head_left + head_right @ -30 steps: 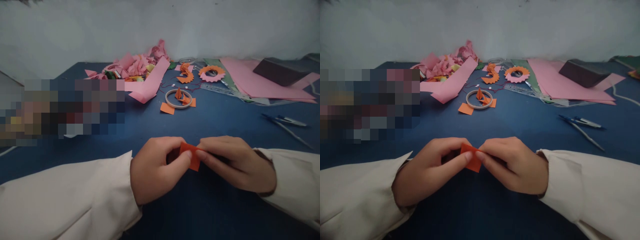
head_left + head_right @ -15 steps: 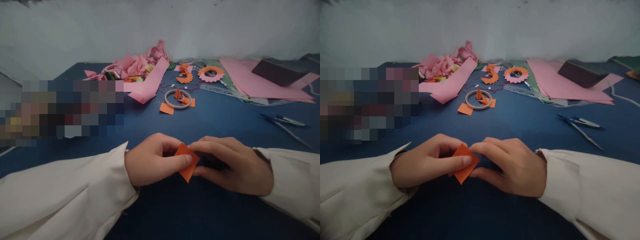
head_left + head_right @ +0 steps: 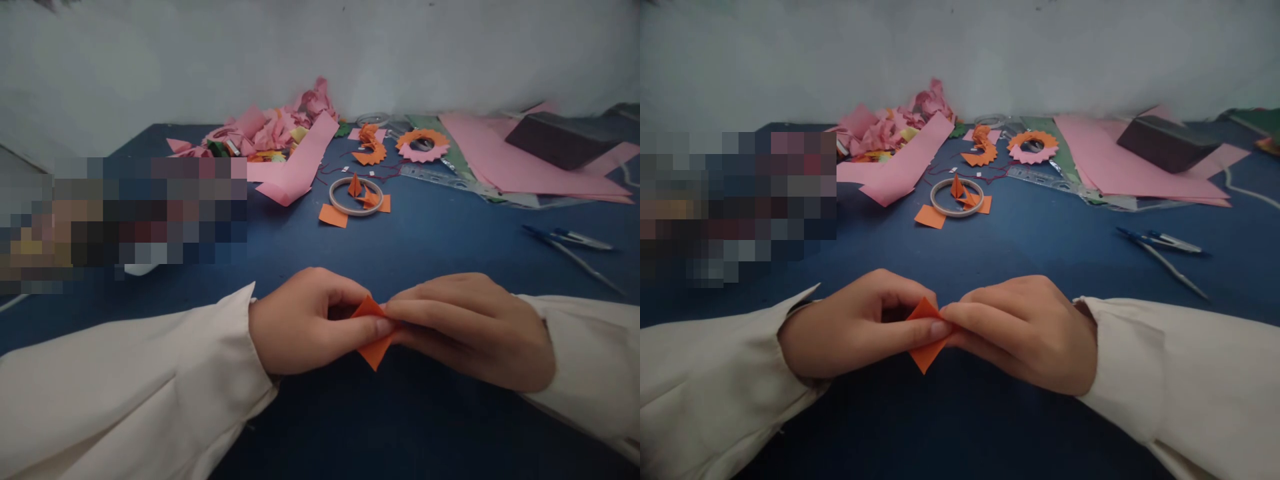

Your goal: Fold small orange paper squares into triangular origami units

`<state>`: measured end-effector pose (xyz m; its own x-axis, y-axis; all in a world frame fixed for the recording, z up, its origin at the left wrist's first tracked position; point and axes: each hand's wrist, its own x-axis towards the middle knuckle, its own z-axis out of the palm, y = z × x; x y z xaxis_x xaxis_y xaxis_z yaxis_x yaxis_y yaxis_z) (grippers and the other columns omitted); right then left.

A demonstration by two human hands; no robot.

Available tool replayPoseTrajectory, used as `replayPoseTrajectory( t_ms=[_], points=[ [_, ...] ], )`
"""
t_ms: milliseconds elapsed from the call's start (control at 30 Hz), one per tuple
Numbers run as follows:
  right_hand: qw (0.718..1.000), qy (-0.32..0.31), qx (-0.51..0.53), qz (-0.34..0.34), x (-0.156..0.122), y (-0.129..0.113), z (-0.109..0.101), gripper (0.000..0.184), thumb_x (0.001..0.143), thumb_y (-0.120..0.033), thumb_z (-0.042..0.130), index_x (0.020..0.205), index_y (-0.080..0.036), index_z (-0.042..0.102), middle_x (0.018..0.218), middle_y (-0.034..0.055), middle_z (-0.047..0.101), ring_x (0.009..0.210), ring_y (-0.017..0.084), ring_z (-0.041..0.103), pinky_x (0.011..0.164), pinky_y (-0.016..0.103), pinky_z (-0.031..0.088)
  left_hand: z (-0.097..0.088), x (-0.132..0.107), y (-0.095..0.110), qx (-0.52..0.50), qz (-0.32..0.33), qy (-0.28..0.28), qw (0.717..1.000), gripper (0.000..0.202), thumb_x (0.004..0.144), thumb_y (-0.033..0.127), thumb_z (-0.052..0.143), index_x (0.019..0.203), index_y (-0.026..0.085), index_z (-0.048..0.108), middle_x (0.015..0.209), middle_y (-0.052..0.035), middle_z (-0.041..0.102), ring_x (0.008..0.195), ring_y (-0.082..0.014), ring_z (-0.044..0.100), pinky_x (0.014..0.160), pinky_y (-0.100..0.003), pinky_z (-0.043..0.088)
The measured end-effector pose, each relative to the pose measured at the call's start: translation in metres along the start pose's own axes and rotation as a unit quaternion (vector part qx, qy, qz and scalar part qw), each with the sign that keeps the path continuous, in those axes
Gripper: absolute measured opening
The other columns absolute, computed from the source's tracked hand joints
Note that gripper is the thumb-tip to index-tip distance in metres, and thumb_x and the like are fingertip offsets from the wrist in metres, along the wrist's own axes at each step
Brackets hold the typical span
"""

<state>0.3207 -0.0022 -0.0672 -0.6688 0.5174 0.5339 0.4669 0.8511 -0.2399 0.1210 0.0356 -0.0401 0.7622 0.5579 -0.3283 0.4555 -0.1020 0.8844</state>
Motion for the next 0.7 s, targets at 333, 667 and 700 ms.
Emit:
replayPoseTrajectory(
  t_ms=[333,667,700],
  points=[
    [0.999,0.023,-0.041,-0.029,0.0029,-0.0019,-0.0025,0.012,0.09,-0.019,0.051,0.088,-0.01,0.058,0.075,0.0026,0.07,0.063,0.007,0.063,0.058,0.019,0.048,0.0018,-0.0003,-0.0021,0.016,0.013,0.011,1.0,0.026,0.082,0.033,0.053,0.067,0.013,0.061,0.052,0.0052,0.044,0.051,-0.0061,0.037,0.045,-0.017,0.029],
    [0.997,0.032,-0.062,-0.039,0.0016,-0.0032,-0.0023,0.011,0.091,-0.017,0.049,0.088,-0.011,0.057,0.073,0.0028,0.071,0.061,0.009,0.064,0.057,0.02,0.049,0.0009,0.0004,0.0005,0.04,0.02,0.011,0.999,0.028,0.084,0.033,0.05,0.068,0.013,0.061,0.055,0.0046,0.046,0.053,-0.0065,0.038,0.049,-0.017,0.031],
    [0.997,0.029,-0.058,-0.039,0.0019,-0.0029,-0.0023,0.01,0.091,-0.017,0.049,0.089,-0.011,0.057,0.074,0.0031,0.071,0.061,0.009,0.064,0.057,0.021,0.049,0.0007,0.0005,0.0008,0.045,0.023,0.009,0.999,0.028,0.085,0.033,0.05,0.068,0.013,0.06,0.055,0.0046,0.046,0.054,-0.0066,0.038,0.049,-0.017,0.031]
  ],
)
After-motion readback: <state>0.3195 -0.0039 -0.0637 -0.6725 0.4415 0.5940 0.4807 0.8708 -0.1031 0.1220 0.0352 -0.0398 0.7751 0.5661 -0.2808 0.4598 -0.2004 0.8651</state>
